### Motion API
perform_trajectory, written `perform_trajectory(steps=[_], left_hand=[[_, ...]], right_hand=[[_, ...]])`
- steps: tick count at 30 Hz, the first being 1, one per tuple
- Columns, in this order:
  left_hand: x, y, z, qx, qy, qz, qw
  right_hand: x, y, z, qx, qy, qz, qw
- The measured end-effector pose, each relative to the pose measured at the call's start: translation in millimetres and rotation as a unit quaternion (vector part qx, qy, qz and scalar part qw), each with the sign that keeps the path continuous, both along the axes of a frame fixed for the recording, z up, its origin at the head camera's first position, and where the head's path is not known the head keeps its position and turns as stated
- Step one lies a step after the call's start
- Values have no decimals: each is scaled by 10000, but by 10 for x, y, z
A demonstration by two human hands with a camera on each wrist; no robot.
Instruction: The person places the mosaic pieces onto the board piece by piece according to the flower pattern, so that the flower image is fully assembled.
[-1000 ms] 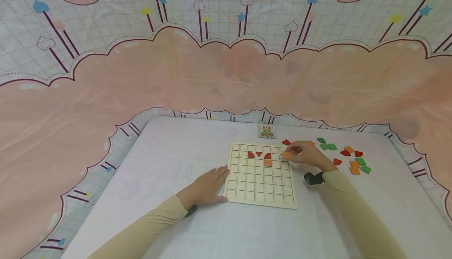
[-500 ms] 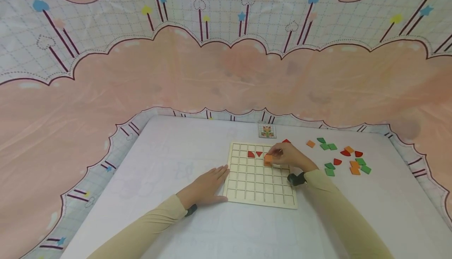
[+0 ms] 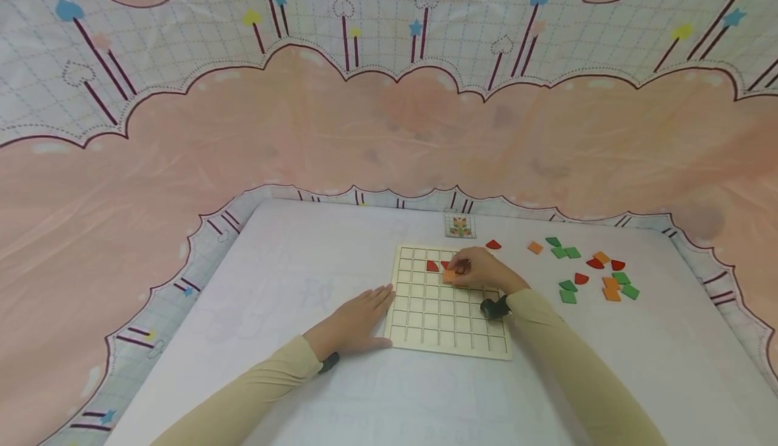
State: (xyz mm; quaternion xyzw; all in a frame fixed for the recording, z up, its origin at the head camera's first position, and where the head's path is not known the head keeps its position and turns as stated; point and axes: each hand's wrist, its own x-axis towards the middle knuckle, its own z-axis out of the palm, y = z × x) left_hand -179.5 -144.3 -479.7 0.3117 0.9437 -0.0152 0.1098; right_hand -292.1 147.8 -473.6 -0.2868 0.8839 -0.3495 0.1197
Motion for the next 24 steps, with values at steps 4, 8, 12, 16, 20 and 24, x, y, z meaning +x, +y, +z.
perform_trajectory(steps=[4,8,12,16,20,24], left_hand=[[7,-2,4,42,11,-40,10000],[6,-12,0,62,66,-86,9999],[6,-20,-2,72,87,-98,9999],[12,-21,11,114,41,-75,9999],[15,-17,21,135,28,-74,9999],[15,-9,24,106,21,-74,9999]], right_hand=[[5,-31,-15,84,-75,-19,9999],[11,-53,-8,180,-116,-25,9998],[21,-66,12,312,-240,-114,9992],[32,-70,34,366,-275,-109,9989],[26,-57,34,343,-230,-46,9991],[-11,10,-1,164,-227,33,9996]])
